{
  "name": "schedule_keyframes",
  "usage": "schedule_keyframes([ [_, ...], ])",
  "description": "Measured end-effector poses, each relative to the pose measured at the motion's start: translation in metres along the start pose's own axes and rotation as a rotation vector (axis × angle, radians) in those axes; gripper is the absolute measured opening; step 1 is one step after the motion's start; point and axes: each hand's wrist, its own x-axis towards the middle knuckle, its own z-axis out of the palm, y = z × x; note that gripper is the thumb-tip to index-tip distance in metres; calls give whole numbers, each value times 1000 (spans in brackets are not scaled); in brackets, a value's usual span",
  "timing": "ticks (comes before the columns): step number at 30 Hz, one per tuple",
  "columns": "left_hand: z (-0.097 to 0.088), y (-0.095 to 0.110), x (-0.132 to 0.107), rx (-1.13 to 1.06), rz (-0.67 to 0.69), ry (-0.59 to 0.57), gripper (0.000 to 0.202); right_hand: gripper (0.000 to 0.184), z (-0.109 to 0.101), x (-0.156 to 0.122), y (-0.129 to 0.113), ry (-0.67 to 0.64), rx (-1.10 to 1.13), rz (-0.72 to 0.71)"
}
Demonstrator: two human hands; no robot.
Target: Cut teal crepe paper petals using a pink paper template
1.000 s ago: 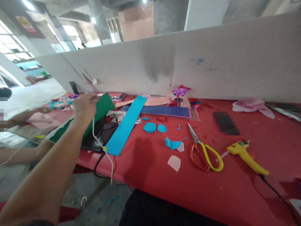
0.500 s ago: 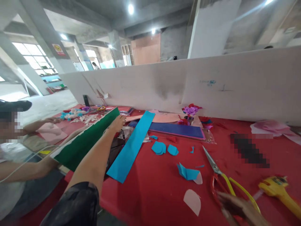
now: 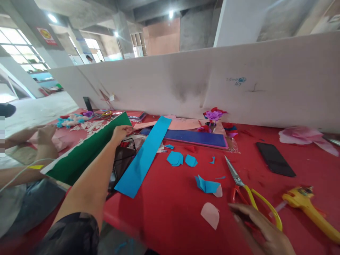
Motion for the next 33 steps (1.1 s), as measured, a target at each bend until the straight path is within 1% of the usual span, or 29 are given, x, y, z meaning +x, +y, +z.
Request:
schedule_keyframes([
  [3,3,28,-19,-44,52,50,21,13,-2,0,-6,21,-33,57],
  [5,12,47,-38,-72,100,57,30,16,-2,0,-5,-4,-41,93],
  [6,20,56,-51,-82,123,29,34,17,-2,-1,-4,-19,-43,113],
  [7,29,65,-66,-88,147,-10,36,18,-3,-2,-2,-26,-45,134],
  [9,50,80,-102,-68,208,-164,35,20,-3,-4,1,-43,-51,172],
  [10,62,87,-123,-14,222,-263,31,20,-4,-6,2,-53,-55,190],
  [11,75,92,-144,73,216,-393,25,20,-4,-7,3,-70,-60,207],
  [12,89,96,-165,154,238,-519,23,19,-5,-8,4,-88,-67,221],
  [13,102,100,-185,220,261,-594,21,19,-5,-9,5,-108,-73,234],
  [14,116,102,-204,274,294,-640,21,20,-5,-10,5,-124,-79,241],
  [15,128,103,-221,315,295,-661,23,20,-5,-11,6,-133,-84,243],
  [17,151,104,-250,337,224,-657,29,20,-3,-12,6,-140,-98,238],
  [19,168,102,-270,329,163,-618,34,20,-1,-12,5,-149,-116,231],
  [21,180,101,-281,301,136,-562,32,19,0,-8,2,-160,-128,215],
  [23,186,102,-283,236,126,-547,25,18,1,2,0,-162,-105,192],
  [24,187,105,-282,172,111,-562,22,18,1,10,0,-153,-76,189],
  [26,189,113,-277,-32,28,-640,15,20,0,31,1,-109,10,211],
  [28,192,124,-269,-277,-101,-727,12,28,-1,54,4,-59,134,250],
  [30,195,132,-263,-478,-198,-781,14,30,0,75,8,-57,341,300],
  [31,197,134,-260,-553,-224,-787,17,27,1,82,10,-74,451,326],
  [33,201,133,-258,-690,-263,-756,23,21,5,89,14,-98,617,375],
])
